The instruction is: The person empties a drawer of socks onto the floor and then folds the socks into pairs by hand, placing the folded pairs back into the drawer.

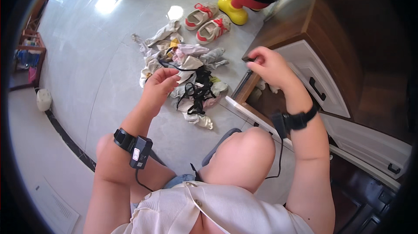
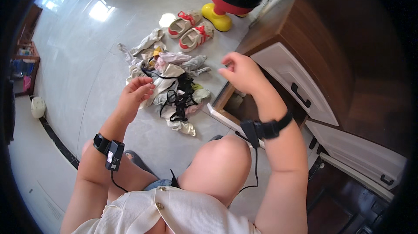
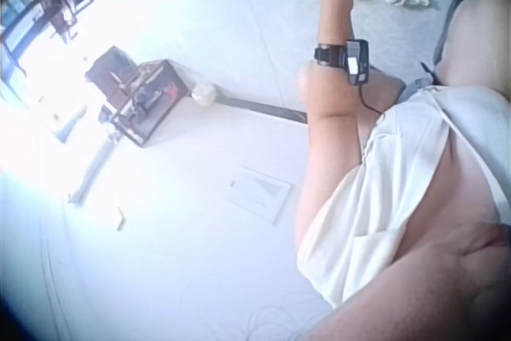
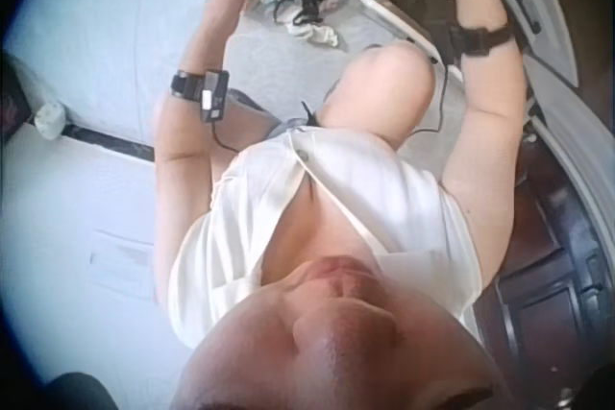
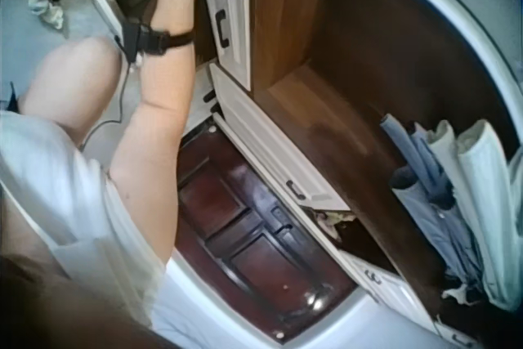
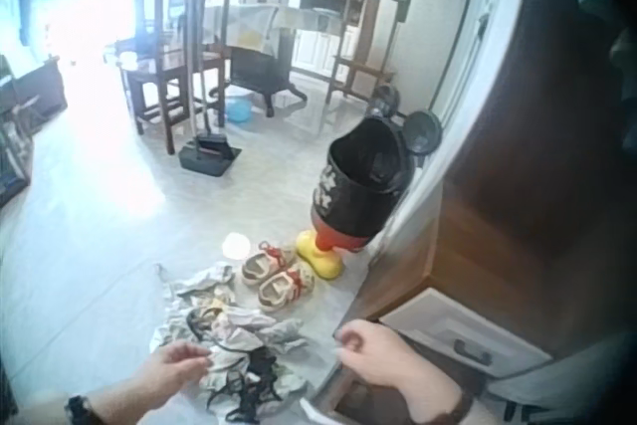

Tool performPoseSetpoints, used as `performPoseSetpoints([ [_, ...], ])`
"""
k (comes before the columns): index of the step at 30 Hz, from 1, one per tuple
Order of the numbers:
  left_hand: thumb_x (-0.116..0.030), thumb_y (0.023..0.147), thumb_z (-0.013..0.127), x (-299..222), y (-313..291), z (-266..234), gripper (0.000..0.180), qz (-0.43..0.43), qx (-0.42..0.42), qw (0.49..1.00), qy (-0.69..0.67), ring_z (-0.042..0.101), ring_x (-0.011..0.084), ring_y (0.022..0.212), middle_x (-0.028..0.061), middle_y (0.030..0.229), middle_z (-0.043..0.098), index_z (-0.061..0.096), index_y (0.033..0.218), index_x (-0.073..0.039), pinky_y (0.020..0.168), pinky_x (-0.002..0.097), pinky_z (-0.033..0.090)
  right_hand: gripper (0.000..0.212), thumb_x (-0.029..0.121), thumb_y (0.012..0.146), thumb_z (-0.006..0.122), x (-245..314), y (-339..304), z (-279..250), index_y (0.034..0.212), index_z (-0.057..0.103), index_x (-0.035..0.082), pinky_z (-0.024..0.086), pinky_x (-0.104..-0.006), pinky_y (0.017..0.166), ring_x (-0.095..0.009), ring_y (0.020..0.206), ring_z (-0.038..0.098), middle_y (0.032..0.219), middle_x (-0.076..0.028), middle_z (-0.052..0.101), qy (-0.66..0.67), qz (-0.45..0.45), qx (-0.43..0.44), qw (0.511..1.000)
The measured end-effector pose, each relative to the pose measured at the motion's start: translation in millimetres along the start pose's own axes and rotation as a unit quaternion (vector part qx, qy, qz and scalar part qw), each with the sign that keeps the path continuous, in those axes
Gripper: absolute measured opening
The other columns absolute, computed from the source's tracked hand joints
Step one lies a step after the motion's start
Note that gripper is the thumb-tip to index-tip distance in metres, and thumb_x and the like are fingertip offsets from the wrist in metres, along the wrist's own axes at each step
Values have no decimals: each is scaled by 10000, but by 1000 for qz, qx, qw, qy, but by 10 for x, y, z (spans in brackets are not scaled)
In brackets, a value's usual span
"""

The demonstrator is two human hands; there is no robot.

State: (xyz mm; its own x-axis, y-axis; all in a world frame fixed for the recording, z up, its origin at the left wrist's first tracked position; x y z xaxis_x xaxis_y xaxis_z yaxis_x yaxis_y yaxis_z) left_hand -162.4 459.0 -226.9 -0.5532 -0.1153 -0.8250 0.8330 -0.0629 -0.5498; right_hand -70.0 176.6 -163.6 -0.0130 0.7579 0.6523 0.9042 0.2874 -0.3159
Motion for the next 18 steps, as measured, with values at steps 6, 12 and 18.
performPoseSetpoints([
  [6,-146,869,595,-112,-362,-372,213,10,-40,996,-76,558,79,824,16,948,621,576,1067,-67,744,219,437,311,181,678,736,200,700,1792,978,686,114,514,-368,732,-257,818,647,907,-88,683,-257,-79,287,919],
  [12,-166,856,605,-338,-829,-642,244,64,-29,993,-96,557,97,844,27,955,625,573,1072,-55,779,244,421,387,178,615,771,-450,385,2778,992,693,150,473,-364,881,-290,1041,569,1008,-90,646,-434,-67,322,839],
  [18,-160,855,608,-311,-1004,-1023,249,82,-51,989,-109,540,93,908,38,1013,616,570,1076,-52,798,238,412,216,107,667,688,795,852,2035,882,682,90,503,-313,721,-204,787,630,847,-101,664,-61,-105,228,966],
])
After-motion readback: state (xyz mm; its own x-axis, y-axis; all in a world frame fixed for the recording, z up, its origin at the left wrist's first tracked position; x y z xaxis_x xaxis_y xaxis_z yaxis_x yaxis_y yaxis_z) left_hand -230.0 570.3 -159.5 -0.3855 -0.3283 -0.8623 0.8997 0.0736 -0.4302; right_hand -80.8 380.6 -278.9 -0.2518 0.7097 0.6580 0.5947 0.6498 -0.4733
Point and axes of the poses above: each hand's wrist, its own y-axis towards the middle knuckle, its own z-axis out of the palm, x = y × z, the point moved 8 cm from there along y, towards the middle knuckle
